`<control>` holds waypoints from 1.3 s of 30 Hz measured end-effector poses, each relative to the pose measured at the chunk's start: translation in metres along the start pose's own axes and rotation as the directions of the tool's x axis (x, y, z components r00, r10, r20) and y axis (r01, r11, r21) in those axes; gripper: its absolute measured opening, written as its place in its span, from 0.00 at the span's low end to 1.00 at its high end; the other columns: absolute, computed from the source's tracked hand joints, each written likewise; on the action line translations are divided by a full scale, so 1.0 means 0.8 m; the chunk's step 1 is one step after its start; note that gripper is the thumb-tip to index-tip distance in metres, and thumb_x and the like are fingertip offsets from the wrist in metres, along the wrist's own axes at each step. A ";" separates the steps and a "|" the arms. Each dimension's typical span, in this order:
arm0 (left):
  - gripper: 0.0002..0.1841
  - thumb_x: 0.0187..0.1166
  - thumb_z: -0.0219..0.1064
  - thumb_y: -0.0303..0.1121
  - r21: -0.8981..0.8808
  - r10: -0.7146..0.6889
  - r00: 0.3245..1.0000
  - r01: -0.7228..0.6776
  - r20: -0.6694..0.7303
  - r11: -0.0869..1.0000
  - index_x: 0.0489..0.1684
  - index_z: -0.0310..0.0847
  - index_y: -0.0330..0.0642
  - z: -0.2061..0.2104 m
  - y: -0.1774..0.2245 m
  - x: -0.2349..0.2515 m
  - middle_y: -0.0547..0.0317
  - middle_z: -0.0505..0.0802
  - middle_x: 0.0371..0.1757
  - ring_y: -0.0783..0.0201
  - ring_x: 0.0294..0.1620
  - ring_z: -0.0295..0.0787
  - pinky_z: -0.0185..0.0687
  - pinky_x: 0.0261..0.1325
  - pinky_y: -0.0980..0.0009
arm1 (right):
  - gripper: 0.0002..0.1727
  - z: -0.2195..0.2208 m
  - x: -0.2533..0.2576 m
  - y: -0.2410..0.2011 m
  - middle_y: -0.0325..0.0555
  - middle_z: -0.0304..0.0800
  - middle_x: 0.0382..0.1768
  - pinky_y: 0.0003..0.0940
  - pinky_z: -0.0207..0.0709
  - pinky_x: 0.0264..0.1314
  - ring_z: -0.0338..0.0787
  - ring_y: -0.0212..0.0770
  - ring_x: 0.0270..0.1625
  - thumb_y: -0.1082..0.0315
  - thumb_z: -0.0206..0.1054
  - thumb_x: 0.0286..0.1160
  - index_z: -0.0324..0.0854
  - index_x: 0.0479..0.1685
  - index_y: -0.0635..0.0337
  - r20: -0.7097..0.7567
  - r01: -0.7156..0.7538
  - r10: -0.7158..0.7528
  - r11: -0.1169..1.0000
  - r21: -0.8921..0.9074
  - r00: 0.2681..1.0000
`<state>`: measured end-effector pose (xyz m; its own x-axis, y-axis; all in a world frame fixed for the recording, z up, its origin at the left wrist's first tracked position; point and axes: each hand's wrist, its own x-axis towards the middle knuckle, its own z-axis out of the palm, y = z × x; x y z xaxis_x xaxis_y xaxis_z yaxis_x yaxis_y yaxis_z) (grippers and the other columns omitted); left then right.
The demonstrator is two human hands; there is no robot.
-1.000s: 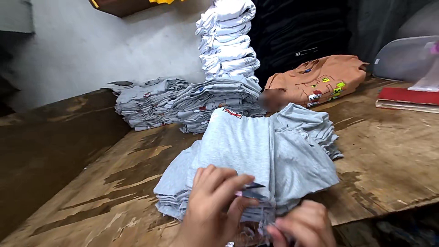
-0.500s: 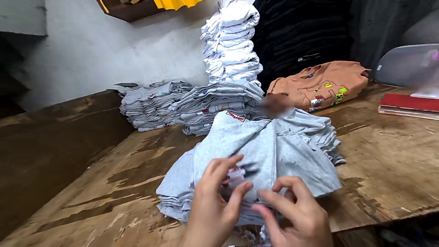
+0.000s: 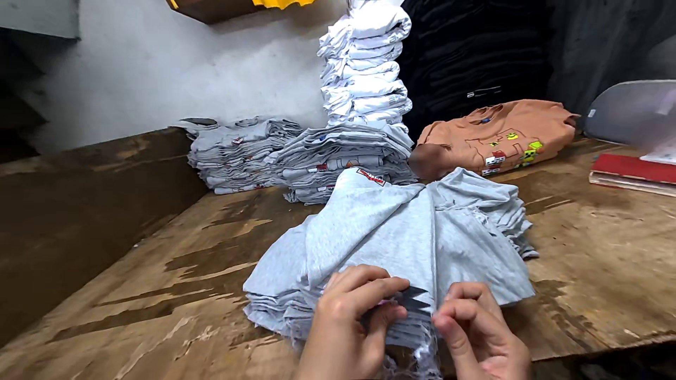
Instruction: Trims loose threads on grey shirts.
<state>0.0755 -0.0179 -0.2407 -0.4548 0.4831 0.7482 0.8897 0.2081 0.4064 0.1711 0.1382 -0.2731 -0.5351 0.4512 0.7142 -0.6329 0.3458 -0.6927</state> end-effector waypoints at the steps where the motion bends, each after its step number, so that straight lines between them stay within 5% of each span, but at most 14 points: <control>1: 0.10 0.80 0.70 0.43 0.003 0.017 1.000 -0.017 -0.002 1.000 0.50 0.96 0.59 0.002 -0.001 0.002 0.74 0.93 0.49 0.76 0.50 0.88 0.83 0.55 0.70 | 0.07 -0.003 -0.002 0.003 0.35 0.82 0.46 0.11 0.78 0.43 0.82 0.20 0.47 0.62 0.75 0.76 0.89 0.33 0.53 0.032 0.028 -0.027 1.000 -0.003 0.999; 5: 0.09 0.80 0.70 0.44 0.035 0.055 0.998 -0.055 0.009 0.998 0.50 0.95 0.60 -0.005 -0.006 0.006 0.75 0.93 0.48 0.76 0.49 0.88 0.82 0.52 0.69 | 0.06 -0.016 -0.008 0.017 0.33 0.81 0.47 0.13 0.80 0.56 0.83 0.21 0.54 0.59 0.76 0.76 0.89 0.37 0.48 0.105 0.136 -0.130 0.989 -0.053 0.986; 9: 0.10 0.81 0.69 0.45 0.043 0.089 0.995 -0.091 0.042 0.995 0.52 0.94 0.60 -0.010 -0.004 0.009 0.73 0.93 0.50 0.74 0.50 0.86 0.78 0.53 0.66 | 0.06 -0.020 -0.004 0.011 0.33 0.82 0.46 0.11 0.80 0.46 0.83 0.20 0.49 0.60 0.75 0.76 0.90 0.34 0.50 0.008 0.032 -0.032 0.999 -0.009 0.999; 13: 0.08 0.82 0.67 0.43 0.053 0.102 0.995 -0.103 0.006 0.993 0.45 0.95 0.62 0.005 -0.004 0.018 0.77 0.94 0.46 0.76 0.47 0.87 0.80 0.49 0.69 | 0.05 -0.017 -0.004 0.013 0.30 0.82 0.47 0.12 0.79 0.55 0.82 0.19 0.53 0.58 0.76 0.75 0.90 0.37 0.46 0.095 0.115 -0.114 0.993 -0.007 0.989; 18: 0.15 0.79 0.71 0.48 0.004 0.042 0.995 -0.042 0.093 0.999 0.58 0.90 0.57 -0.007 -0.010 0.019 0.71 0.91 0.49 0.75 0.48 0.86 0.84 0.52 0.70 | 0.17 -0.035 -0.013 0.017 0.34 0.91 0.38 0.35 0.71 0.61 0.84 0.32 0.49 0.49 0.73 0.74 0.86 0.21 0.46 0.246 0.342 -0.271 0.884 -0.320 0.931; 21: 0.11 0.65 0.70 0.31 -0.096 0.051 0.991 -0.039 0.121 0.995 0.43 0.93 0.55 -0.004 -0.011 0.021 0.71 0.88 0.39 0.78 0.40 0.85 0.84 0.42 0.80 | 0.21 -0.012 -0.006 0.007 0.38 0.84 0.43 0.29 0.77 0.59 0.83 0.32 0.52 0.43 0.81 0.64 0.82 0.35 0.48 0.074 0.268 -0.270 0.807 -0.526 0.960; 23: 0.11 0.67 0.66 0.27 -0.139 0.070 0.993 -0.056 0.099 0.989 0.41 0.92 0.52 -0.006 -0.010 0.028 0.70 0.92 0.43 0.78 0.45 0.87 0.86 0.46 0.80 | 0.16 0.011 0.008 0.008 0.44 0.87 0.47 0.27 0.80 0.58 0.85 0.34 0.54 0.57 0.81 0.64 0.85 0.45 0.54 0.022 0.255 -0.282 0.828 -0.499 0.959; 25: 0.12 0.69 0.63 0.25 -0.140 0.053 0.997 -0.044 0.062 0.989 0.43 0.90 0.50 -0.009 -0.006 0.033 0.72 0.93 0.41 0.78 0.41 0.87 0.84 0.43 0.80 | 0.10 0.027 0.022 0.015 0.44 0.95 0.45 0.24 0.90 0.55 0.94 0.30 0.50 0.79 0.74 0.66 0.88 0.46 0.65 -0.046 0.216 -0.229 0.957 -0.193 0.972; 27: 0.11 0.73 0.62 0.26 -0.150 -0.019 0.999 0.025 0.039 0.988 0.46 0.87 0.50 -0.008 -0.004 0.042 0.74 0.91 0.35 0.81 0.33 0.85 0.83 0.35 0.83 | 0.11 0.034 0.037 0.016 0.43 0.95 0.44 0.25 0.91 0.49 0.95 0.30 0.45 0.84 0.64 0.75 0.81 0.54 0.71 -0.085 0.103 -0.092 0.987 0.124 0.992; 28: 0.10 0.76 0.63 0.27 -0.178 -0.079 0.996 0.087 0.052 0.980 0.50 0.86 0.49 -0.007 -0.004 0.045 0.74 0.90 0.33 0.81 0.30 0.84 0.81 0.32 0.83 | 0.12 0.033 0.043 0.021 0.42 0.93 0.45 0.26 0.90 0.49 0.93 0.30 0.45 0.80 0.64 0.79 0.77 0.59 0.70 -0.067 0.096 -0.086 0.979 0.177 0.994; 30: 0.10 0.79 0.64 0.31 -0.236 -0.242 0.964 0.261 0.107 0.936 0.55 0.84 0.50 -0.002 -0.003 0.049 0.74 0.89 0.27 0.78 0.23 0.81 0.76 0.26 0.81 | 0.26 0.029 0.040 0.033 0.41 0.85 0.51 0.19 0.84 0.49 0.86 0.25 0.47 0.61 0.77 0.74 0.76 0.64 0.68 0.028 0.225 -0.223 0.972 -0.063 0.974; 33: 0.12 0.79 0.68 0.33 -0.315 -0.368 0.913 0.407 0.178 0.858 0.57 0.83 0.51 -0.001 -0.002 0.053 0.71 0.89 0.26 0.75 0.23 0.81 0.75 0.26 0.78 | 0.07 0.014 0.021 0.035 0.32 0.91 0.42 0.34 0.66 0.62 0.83 0.29 0.47 0.57 0.74 0.76 0.92 0.47 0.41 0.050 0.445 -0.493 0.731 -0.518 0.869; 36: 0.11 0.78 0.68 0.30 -0.352 -0.301 0.934 0.352 0.192 0.867 0.56 0.85 0.48 0.001 -0.001 0.051 0.72 0.90 0.27 0.77 0.24 0.81 0.75 0.27 0.81 | 0.07 0.004 0.015 0.029 0.24 0.81 0.40 0.21 0.70 0.64 0.80 0.20 0.49 0.52 0.71 0.79 0.83 0.42 0.41 -0.072 0.389 -0.449 0.835 -0.390 0.891; 39: 0.08 0.78 0.66 0.29 -0.354 -0.283 0.938 0.339 0.203 0.871 0.49 0.89 0.49 0.003 -0.001 0.049 0.70 0.91 0.30 0.76 0.27 0.84 0.78 0.30 0.80 | 0.20 0.020 0.019 0.035 0.35 0.80 0.52 0.20 0.78 0.60 0.82 0.26 0.56 0.53 0.83 0.64 0.86 0.53 0.46 -0.045 0.362 -0.401 0.866 -0.344 0.915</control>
<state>0.0570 0.0033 -0.2130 -0.6695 0.5667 0.4802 0.6065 0.0439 0.7939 0.1358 0.1415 -0.2801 -0.2106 0.3114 0.9266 -0.5495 0.7463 -0.3757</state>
